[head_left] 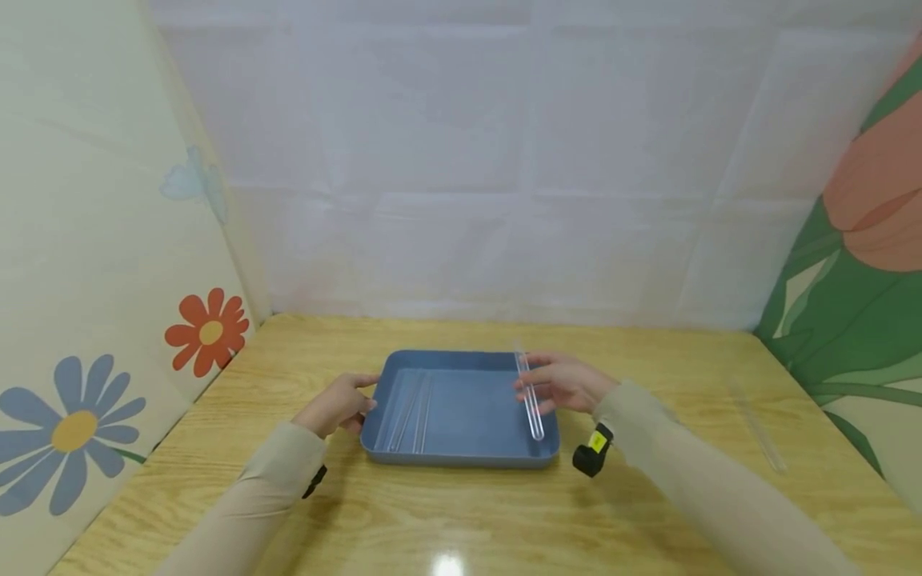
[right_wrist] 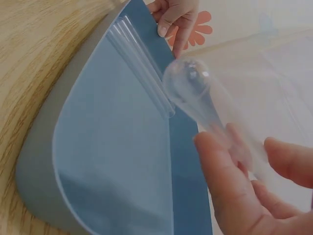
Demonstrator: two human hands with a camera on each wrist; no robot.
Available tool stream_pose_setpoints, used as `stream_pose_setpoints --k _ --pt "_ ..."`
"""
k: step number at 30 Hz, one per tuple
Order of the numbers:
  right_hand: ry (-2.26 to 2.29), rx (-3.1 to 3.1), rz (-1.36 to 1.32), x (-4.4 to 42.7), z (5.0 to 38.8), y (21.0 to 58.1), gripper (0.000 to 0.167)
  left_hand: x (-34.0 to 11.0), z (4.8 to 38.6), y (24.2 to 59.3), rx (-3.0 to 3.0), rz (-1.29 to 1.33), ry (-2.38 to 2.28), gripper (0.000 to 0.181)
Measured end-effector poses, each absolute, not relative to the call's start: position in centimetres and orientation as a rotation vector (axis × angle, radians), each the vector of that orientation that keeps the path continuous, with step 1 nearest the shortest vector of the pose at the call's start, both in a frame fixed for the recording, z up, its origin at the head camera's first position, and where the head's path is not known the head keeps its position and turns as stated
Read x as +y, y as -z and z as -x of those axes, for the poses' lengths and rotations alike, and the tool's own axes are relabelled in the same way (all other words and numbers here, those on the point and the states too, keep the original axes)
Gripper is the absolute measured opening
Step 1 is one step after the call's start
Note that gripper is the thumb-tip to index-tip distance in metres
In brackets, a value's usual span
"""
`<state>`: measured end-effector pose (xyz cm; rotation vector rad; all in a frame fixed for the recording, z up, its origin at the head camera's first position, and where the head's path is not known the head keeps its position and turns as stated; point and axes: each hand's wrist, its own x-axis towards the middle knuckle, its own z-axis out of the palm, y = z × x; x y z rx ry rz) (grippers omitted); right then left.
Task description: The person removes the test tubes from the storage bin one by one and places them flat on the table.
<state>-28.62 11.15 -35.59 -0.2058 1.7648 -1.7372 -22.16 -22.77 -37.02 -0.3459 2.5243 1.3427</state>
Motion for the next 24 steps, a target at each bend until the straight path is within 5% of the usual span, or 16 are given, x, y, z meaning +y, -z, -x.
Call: stream_pose_setpoints --k 24 --pt "1.747 1.771 0.227 14.7 28.4 36.2 0.063 -22.5 22.3 37.0 2.517 0.367 -1.344 0.055"
